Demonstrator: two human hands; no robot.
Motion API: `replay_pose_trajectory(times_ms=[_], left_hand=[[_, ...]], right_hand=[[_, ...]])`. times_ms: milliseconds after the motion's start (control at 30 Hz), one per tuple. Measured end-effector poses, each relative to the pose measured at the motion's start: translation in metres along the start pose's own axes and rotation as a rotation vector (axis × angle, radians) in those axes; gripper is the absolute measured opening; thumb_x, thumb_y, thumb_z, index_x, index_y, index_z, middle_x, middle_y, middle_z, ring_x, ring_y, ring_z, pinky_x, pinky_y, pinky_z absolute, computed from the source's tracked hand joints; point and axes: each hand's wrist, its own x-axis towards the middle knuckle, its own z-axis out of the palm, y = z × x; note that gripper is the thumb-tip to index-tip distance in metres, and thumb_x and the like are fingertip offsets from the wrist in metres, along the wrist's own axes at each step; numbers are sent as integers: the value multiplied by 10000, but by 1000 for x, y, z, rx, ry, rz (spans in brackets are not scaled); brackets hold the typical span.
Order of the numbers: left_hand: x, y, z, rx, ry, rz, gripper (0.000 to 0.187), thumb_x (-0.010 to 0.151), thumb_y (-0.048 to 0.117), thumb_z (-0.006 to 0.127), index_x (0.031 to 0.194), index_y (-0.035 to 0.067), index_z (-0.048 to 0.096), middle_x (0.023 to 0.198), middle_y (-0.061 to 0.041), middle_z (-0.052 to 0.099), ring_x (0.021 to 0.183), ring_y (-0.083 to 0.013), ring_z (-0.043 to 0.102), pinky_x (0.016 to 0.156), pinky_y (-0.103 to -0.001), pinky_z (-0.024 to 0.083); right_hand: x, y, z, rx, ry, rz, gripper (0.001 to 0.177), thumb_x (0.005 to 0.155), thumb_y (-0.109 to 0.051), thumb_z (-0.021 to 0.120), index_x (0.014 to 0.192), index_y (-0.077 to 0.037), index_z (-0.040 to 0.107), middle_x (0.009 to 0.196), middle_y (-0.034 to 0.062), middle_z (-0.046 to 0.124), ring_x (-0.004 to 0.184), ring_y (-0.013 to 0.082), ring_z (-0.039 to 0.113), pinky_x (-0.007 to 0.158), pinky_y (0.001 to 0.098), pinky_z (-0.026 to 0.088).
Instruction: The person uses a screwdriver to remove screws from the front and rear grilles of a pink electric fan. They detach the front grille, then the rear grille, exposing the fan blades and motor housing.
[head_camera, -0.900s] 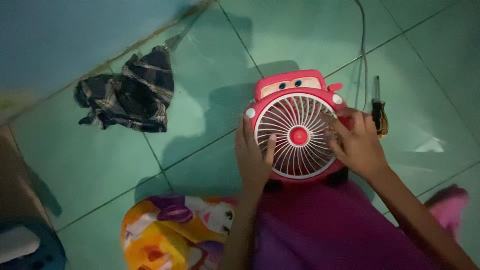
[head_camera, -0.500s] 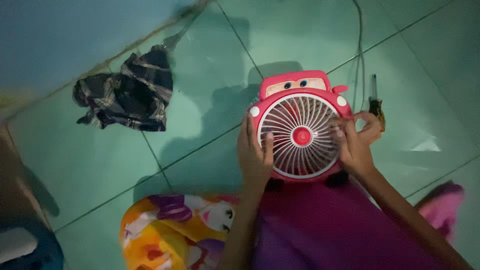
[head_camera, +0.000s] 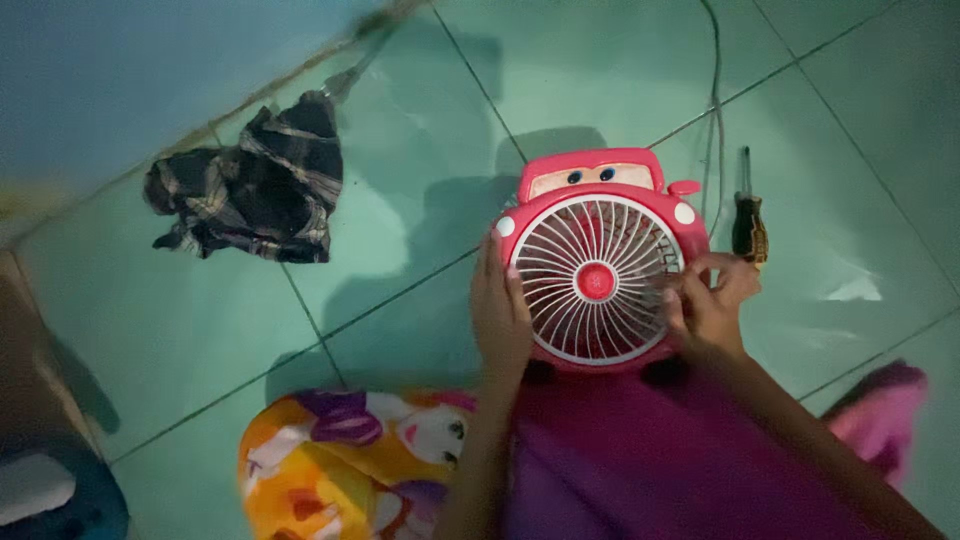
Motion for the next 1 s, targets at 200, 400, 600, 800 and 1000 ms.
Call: replay_pose_trajectory(times_ms=[200, 400, 600, 800, 1000], left_hand=[[-5, 8, 1, -155, -9, 50, 493, 1143, 219, 332, 1597, 29, 364, 1634, -261, 413, 1483, -426, 445, 1212, -515, 365], [-2, 30, -12, 230, -83, 243, 448, 1133, 240, 351, 1493, 121, 590, 1619, -110, 477, 1493, -361, 462, 1268, -568, 301], [1, 53, 3, 121, -227, 325, 559, 874, 553, 712, 1274, 163, 699, 1541, -37, 538, 1448, -325, 474, 1214, -615, 246], [12, 48, 6, 108, -180, 278, 489, 836, 528, 792, 1114, 137, 698, 1497, 0, 595, 1477, -290, 477, 1255, -594, 279], [13, 30, -2, -24, -171, 418, 405, 933, 465, 745, 1175, 142, 713, 1604, -119, 478, 1537, -391, 376, 1259, -535, 339]], right_hand=[[-7, 3, -3, -154, 141, -105, 85, 892, -107, 699, 901, -56, 632, 1096, 127, 587, 1085, 317, 504, 971, 497, 359], [2, -9, -8, -110, 144, -264, 123, 810, -65, 756, 848, -83, 640, 1021, 111, 628, 1004, 323, 578, 905, 494, 398], [20, -22, -17, -24, -25, -399, 241, 790, -110, 827, 886, -24, 624, 1082, 151, 624, 919, 315, 613, 746, 453, 471], [61, -60, -28, -247, -69, -241, 435, 787, -330, 780, 1106, -56, 669, 1210, 148, 565, 1148, 363, 548, 949, 510, 395], [125, -83, -47, -589, -514, -541, 534, 852, -572, 641, 1144, -124, 657, 1144, 104, 597, 1065, 269, 556, 948, 437, 422]])
